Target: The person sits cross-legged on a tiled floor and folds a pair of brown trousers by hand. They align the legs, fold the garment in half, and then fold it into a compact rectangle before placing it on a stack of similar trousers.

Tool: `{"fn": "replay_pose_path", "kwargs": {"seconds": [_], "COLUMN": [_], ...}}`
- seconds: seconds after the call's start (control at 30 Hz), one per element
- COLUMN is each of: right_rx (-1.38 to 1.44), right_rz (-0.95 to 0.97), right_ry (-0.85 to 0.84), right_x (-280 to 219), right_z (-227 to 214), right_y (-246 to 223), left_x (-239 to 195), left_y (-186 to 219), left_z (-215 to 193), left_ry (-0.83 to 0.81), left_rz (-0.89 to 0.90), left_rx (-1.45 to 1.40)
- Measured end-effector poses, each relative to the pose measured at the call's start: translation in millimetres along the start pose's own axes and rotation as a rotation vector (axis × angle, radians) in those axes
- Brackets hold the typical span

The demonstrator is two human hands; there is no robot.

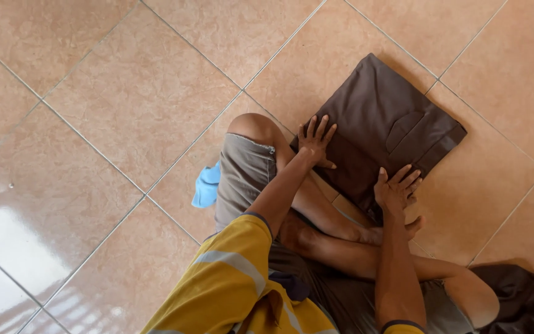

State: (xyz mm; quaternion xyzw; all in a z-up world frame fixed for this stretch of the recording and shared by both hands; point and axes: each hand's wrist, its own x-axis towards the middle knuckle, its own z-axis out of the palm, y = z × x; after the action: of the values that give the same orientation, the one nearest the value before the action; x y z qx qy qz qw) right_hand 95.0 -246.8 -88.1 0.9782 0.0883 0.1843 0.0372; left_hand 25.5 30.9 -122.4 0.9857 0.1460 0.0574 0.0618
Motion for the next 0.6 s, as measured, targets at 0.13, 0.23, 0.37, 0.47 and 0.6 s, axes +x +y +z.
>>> {"fn": "replay_pose_path", "kwargs": {"seconds": [0.13, 0.23, 0.37, 0.47, 0.6], "right_rx": [0.232, 0.235, 0.199, 0.133, 0.246], "right_rz": [0.121, 0.123, 0.06, 0.036, 0.075], "right_ry": [-0.471, -0.499, -0.333, -0.275, -0.377], "right_x": [7.0, 10.9, 4.3, -2.7, 1.9], "right_z": [-42.7, -54.1, -54.0, -42.7, -24.6], "right_y": [-8.9, -11.7, -13.1, -8.2, -2.6], "left_x": [-5.8, -5.8, -6.7, -13.5, 5.7], "left_y": [2.6, -1.4, -3.6, -3.2, 7.3], "left_z": [-16.5, -30.5, -37.2, -32.5, -9.8], "left_ry": [-0.015, -0.051, -0.168, -0.069, 0.02], "left_rz": [-0.02, 0.005, -0.005, 0.003, -0.024], "left_rx": [0.036, -0.017, -0.082, -0.084, -0.063]}}
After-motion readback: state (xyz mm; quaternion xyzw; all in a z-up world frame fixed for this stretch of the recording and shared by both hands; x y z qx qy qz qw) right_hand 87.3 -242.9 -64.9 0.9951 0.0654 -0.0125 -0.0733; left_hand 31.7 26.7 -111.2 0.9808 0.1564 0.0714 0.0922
